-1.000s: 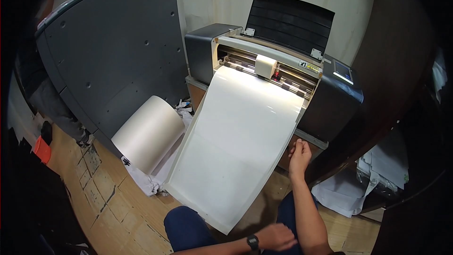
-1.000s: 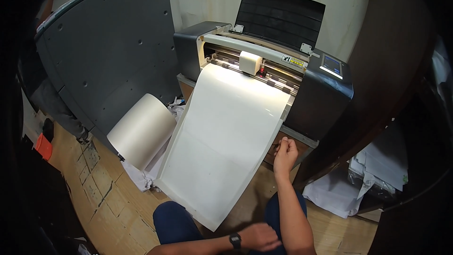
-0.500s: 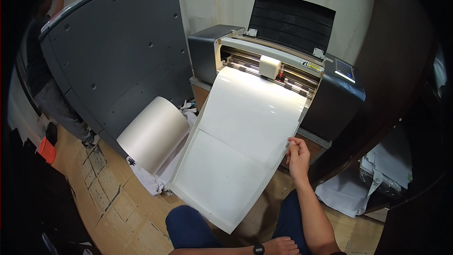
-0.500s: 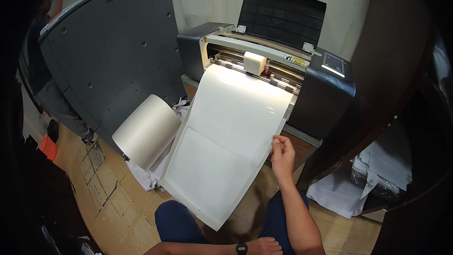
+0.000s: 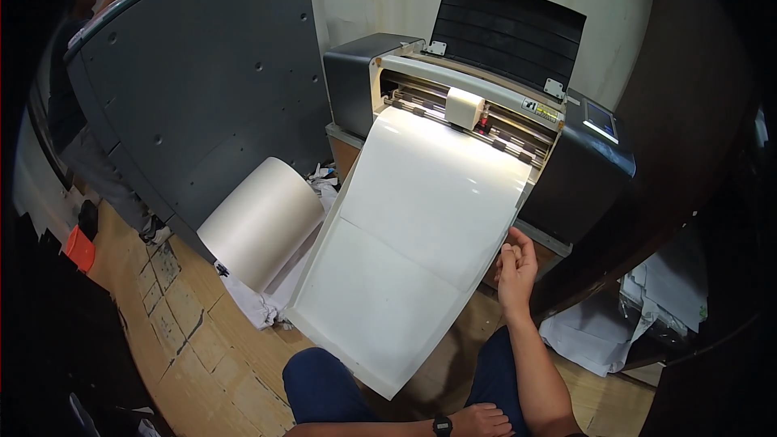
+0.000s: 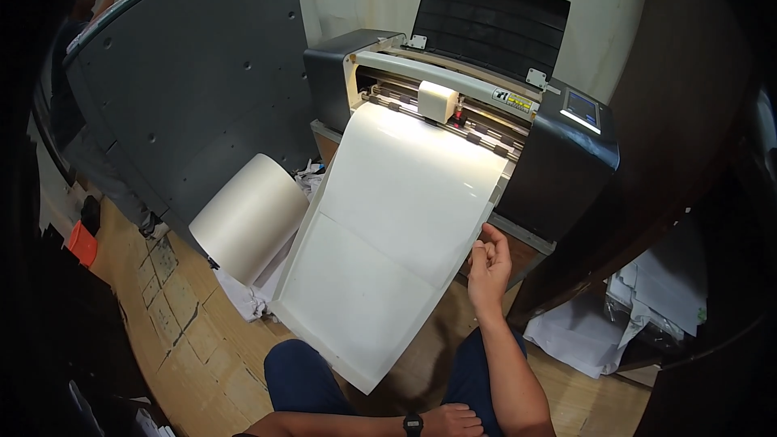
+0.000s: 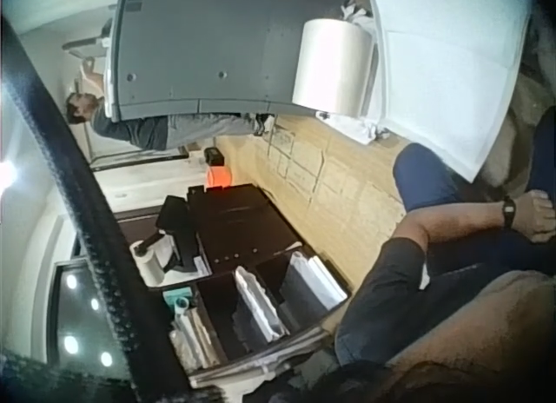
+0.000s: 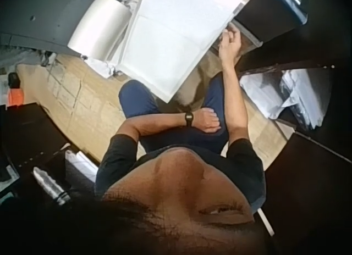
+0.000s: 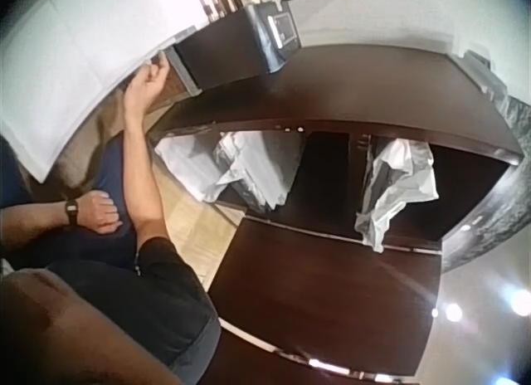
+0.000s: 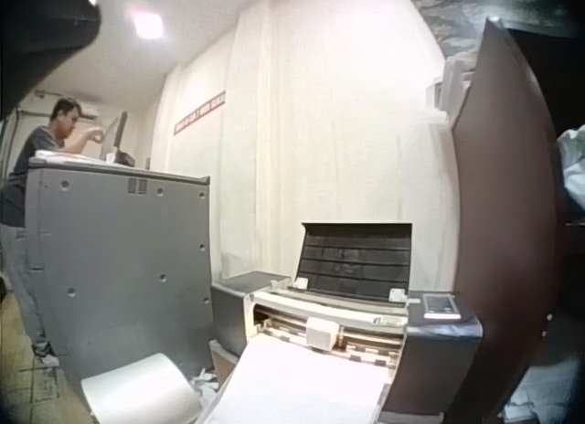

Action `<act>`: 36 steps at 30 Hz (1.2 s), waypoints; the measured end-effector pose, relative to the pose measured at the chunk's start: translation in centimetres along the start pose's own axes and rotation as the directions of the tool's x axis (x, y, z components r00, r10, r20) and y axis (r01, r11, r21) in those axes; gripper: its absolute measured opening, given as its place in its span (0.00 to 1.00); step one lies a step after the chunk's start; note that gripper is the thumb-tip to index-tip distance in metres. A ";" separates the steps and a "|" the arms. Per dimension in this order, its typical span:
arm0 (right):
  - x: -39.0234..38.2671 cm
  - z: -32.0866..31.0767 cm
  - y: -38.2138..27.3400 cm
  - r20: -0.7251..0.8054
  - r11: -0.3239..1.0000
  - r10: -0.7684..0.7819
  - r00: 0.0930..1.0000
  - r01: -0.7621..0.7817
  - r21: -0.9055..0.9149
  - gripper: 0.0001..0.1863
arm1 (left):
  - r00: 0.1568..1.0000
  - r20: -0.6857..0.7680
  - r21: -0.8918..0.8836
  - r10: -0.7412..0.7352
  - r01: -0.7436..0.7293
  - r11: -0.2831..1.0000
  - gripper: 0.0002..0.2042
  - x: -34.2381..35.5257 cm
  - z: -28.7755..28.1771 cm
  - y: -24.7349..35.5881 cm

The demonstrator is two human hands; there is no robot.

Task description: Operating a large format printer by aligning and monitoring the paper feed.

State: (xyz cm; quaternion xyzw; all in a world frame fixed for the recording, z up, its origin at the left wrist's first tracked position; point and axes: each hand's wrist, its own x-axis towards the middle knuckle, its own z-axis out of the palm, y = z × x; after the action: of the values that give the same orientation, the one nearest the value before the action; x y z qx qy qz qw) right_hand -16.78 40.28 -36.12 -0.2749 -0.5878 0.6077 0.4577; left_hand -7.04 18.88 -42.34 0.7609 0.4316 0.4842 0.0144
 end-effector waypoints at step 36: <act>0.8 -1.3 2.1 0.136 0.997 0.020 0.991 -0.010 -0.077 0.07 | 1.000 -0.002 -0.016 0.003 -0.003 1.000 0.16 0.5 0.5 -0.5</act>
State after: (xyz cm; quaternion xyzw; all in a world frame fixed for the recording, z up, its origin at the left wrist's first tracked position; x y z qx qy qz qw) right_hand -16.45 41.83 -38.15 -0.2544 -0.6385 0.6057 0.4010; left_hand -6.92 19.72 -42.40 0.7608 0.4266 0.4887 0.0193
